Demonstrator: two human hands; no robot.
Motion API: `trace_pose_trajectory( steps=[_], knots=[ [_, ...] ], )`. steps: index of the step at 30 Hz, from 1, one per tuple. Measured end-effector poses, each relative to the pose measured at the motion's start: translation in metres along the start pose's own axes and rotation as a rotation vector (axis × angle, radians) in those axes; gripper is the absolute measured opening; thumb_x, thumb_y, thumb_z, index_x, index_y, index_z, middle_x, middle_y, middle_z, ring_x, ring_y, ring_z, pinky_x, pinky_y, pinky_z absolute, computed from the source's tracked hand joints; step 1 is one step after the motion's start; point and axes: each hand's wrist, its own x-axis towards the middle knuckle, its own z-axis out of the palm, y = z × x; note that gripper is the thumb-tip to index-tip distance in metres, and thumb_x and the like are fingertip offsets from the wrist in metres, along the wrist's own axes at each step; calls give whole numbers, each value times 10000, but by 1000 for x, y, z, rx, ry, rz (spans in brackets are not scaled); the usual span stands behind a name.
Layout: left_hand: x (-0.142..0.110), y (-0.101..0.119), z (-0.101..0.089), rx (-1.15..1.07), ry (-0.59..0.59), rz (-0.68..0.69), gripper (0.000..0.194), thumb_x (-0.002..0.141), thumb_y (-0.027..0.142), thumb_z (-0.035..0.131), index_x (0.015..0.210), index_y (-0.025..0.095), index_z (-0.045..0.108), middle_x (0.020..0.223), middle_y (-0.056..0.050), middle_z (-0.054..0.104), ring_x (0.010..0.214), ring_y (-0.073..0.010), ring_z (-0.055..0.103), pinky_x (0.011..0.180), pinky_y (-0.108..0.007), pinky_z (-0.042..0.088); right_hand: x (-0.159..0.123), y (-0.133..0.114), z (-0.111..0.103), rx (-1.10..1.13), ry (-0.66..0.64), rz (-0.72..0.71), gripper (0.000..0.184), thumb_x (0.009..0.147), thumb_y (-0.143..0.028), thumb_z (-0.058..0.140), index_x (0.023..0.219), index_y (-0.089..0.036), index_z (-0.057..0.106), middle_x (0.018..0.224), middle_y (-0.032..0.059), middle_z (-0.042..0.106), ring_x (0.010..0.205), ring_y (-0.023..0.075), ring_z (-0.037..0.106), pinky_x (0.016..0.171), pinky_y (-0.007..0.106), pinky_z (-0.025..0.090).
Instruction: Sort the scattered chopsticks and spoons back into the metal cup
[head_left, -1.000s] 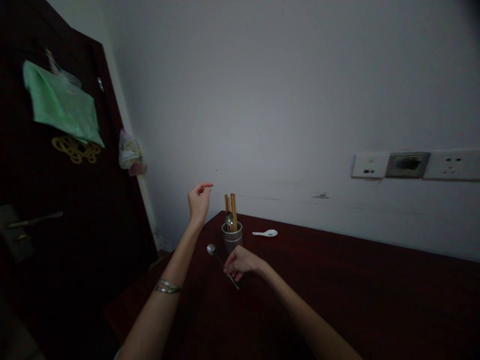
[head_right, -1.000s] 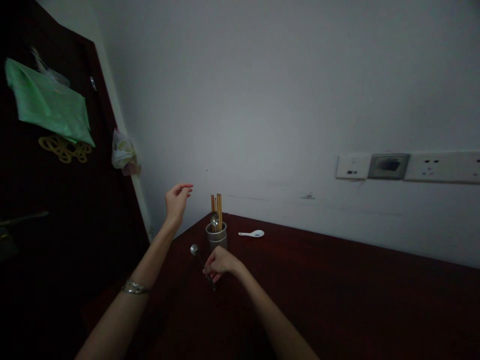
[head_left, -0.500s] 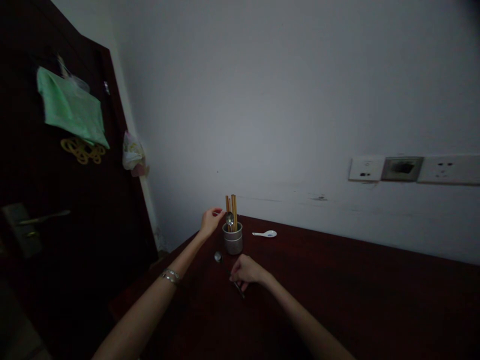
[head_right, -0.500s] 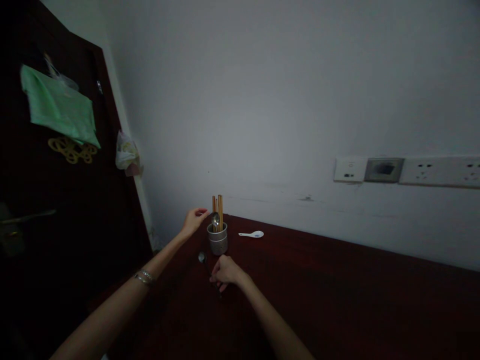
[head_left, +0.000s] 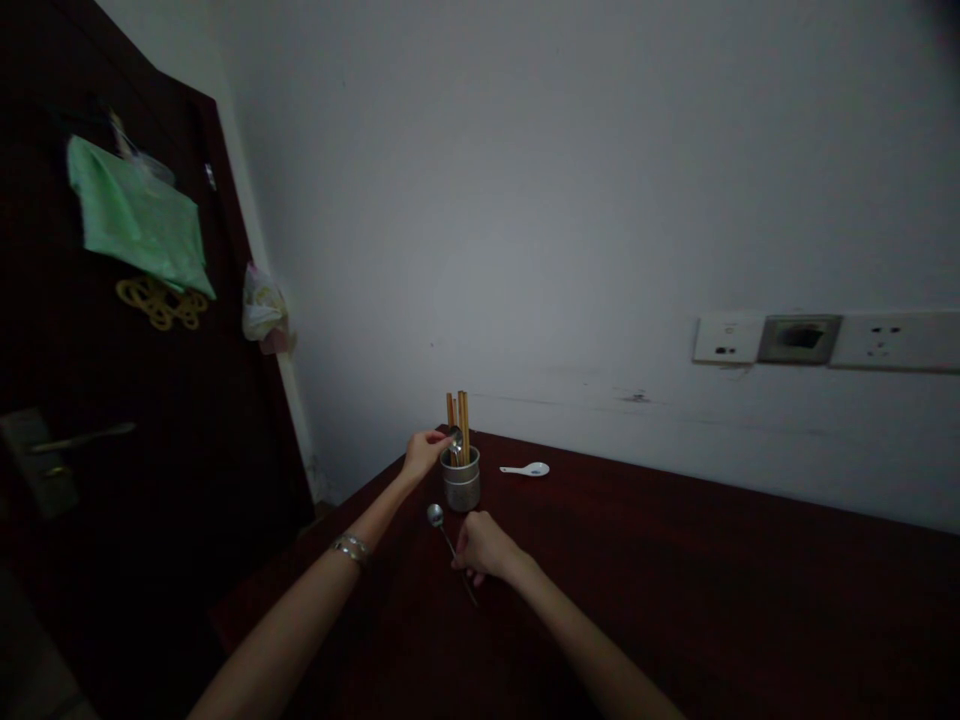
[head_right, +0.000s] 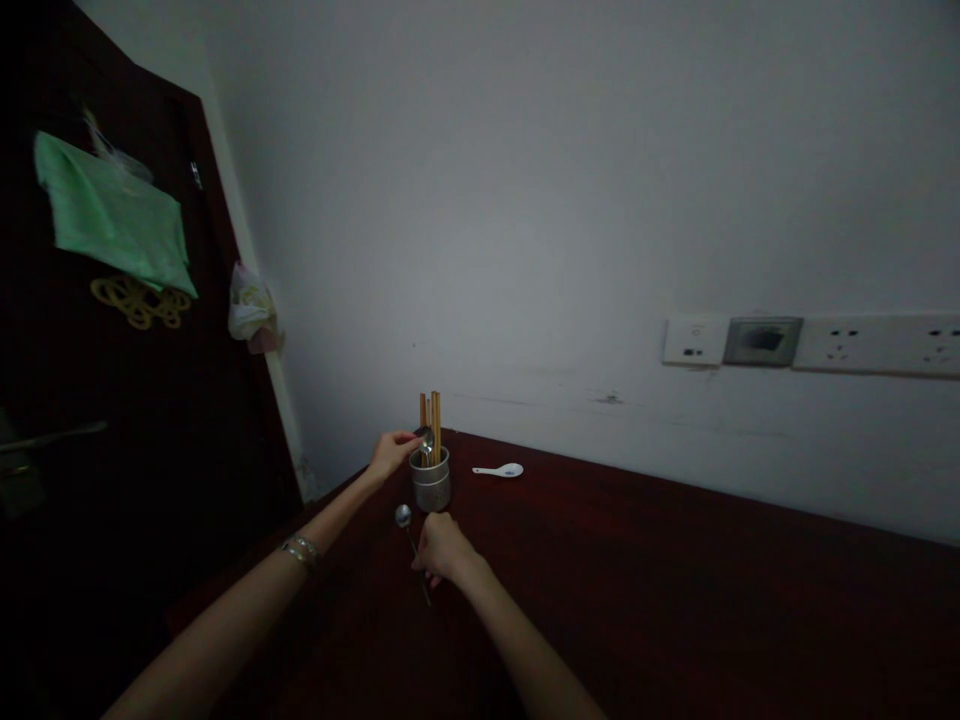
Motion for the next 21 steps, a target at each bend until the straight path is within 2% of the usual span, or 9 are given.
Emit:
trace_pose_trajectory(
  steps=[9,15,21],
  knots=[
    [0,-5,5,81,94,20,200,496,321,717,562,141,659,540,-49,631,516,-144,553,515,-228,373,-1,1,-3,-20,9,-41,192,606,-54,608,465,-130,504,365,-52,467,284,72,460,277,154,402],
    [-4,-6,8,147,100,-7,220,553,352,671,595,136,665,596,-52,659,591,-166,589,532,-227,395,3,6,-6,-62,35,-86,140,613,-65,597,500,-119,535,400,-47,491,275,61,455,287,148,409],
    [0,-5,9,152,92,22,246,594,379,633,598,134,656,570,-50,644,565,-159,579,503,-221,388,6,11,-11,-57,68,-120,113,623,-83,582,524,-123,543,407,-40,495,282,66,462,286,148,408]
  ],
)
